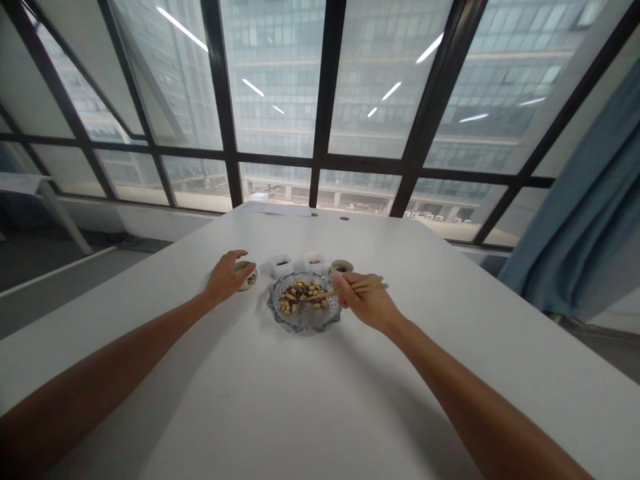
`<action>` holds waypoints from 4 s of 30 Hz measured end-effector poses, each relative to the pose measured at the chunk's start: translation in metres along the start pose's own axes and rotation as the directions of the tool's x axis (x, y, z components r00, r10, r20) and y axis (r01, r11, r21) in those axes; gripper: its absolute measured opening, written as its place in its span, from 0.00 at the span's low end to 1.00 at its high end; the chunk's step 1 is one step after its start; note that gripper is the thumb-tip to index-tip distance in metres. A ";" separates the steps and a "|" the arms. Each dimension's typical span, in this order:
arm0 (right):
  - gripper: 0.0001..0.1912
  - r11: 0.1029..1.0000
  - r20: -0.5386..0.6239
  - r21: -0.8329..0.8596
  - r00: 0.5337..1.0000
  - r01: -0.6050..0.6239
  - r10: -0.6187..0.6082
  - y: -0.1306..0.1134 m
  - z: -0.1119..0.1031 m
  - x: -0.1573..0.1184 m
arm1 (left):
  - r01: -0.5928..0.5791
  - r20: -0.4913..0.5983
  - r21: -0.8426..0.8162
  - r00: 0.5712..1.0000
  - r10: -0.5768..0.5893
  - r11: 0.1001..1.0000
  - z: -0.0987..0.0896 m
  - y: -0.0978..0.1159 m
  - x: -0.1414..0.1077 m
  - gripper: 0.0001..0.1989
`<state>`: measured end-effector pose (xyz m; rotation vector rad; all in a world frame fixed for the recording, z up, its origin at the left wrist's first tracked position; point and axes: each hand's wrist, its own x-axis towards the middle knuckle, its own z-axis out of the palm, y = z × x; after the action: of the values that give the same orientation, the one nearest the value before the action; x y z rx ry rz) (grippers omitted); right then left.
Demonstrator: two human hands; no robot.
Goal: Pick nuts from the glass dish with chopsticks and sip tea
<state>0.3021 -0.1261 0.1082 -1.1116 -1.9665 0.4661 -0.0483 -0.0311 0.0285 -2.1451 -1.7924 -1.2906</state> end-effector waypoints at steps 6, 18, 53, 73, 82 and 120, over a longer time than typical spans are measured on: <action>0.26 0.999 -0.148 0.007 0.988 -0.041 0.041 0.012 0.000 -0.001 | 0.084 0.001 -0.109 0.996 -0.084 0.991 0.007 0.001 -0.008 0.20; 0.26 0.976 -0.039 -0.162 0.988 0.143 -0.151 0.007 -0.002 -0.004 | 0.093 -0.010 -0.138 0.995 -0.095 0.986 0.007 0.003 -0.009 0.19; 0.30 0.918 -0.246 0.375 0.941 -0.128 0.232 0.029 0.002 -0.007 | 0.111 0.014 -0.149 0.994 -0.110 0.983 0.007 0.004 -0.008 0.20; 0.27 0.920 -0.443 0.388 0.863 -0.057 0.241 0.049 0.030 -0.051 | 0.038 0.055 -0.124 0.998 -0.031 0.992 0.004 -0.006 -0.012 0.38; 0.24 0.961 -0.267 -0.209 0.935 0.181 -0.234 0.038 0.023 -0.065 | -0.122 0.057 -0.012 0.991 0.123 0.992 0.000 0.003 -0.014 0.36; 0.28 0.961 -0.687 0.273 0.706 0.033 0.171 0.082 -0.021 -0.025 | -0.352 0.616 -0.029 0.731 0.294 0.936 0.099 0.155 0.079 0.41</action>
<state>0.3695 -0.1039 0.0560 -0.9905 -1.1411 0.2658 0.1330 0.0333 0.0824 -2.8726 -1.4604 -0.4324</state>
